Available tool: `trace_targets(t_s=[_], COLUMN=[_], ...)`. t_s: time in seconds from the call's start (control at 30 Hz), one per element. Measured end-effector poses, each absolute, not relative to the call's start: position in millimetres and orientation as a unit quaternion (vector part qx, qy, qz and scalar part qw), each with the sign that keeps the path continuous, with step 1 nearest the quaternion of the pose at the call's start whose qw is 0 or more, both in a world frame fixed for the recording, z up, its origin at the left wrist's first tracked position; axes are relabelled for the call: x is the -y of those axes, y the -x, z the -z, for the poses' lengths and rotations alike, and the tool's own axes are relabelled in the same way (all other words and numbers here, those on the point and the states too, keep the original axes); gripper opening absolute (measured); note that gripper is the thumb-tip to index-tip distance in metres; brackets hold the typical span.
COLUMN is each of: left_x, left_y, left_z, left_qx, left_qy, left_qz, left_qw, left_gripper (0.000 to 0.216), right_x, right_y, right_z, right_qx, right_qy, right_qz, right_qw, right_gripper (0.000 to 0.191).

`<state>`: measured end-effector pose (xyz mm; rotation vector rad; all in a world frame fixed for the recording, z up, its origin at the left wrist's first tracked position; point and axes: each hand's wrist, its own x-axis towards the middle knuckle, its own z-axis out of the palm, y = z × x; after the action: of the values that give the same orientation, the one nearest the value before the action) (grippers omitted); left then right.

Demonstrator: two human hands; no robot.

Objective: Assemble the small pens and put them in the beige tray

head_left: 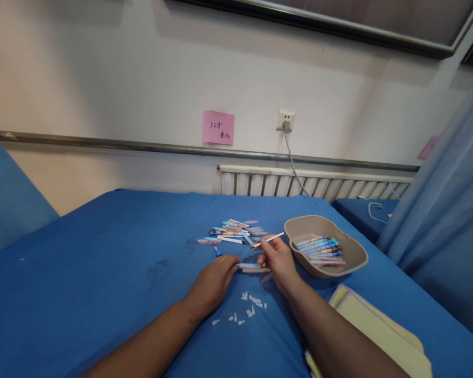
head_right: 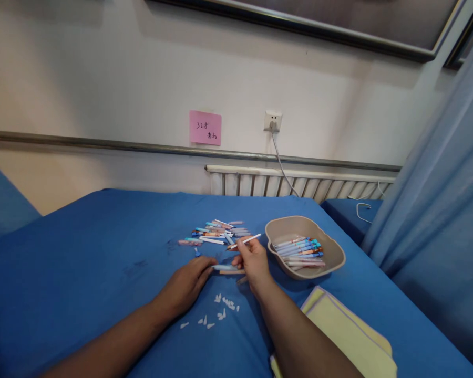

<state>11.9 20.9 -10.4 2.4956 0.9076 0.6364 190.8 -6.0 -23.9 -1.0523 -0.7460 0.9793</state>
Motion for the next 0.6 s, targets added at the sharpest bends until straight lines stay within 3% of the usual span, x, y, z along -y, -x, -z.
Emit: trace_targets(t_s=[0.23,0.5,0.6], left_x=[-21.6,-32.3,-29.2], left_y=[-14.0,-16.2,-18.3], left_z=[5.1,9.2,8.0], left_qx=[-0.374,-0.351,-0.363], left_qy=[-0.829,-0.645,-0.624], left_qz=[-0.321,-0.440,-0.424], left_qw=[0.264,0.517,0.547], left_gripper=[0.020,0.030,0.033], right_x=[6.0,9.5,11.5], right_y=[-190.0,-187.0,-185.4], right_z=[23.3,19.5,16.3], right_qx=[0.326,0.321,0.315], right_qy=[0.460,0.435,0.426], right_qz=[-0.447,-0.466,-0.476], right_qw=[0.694,0.700,0.702], right_gripper=[0.041,0.038,0.040])
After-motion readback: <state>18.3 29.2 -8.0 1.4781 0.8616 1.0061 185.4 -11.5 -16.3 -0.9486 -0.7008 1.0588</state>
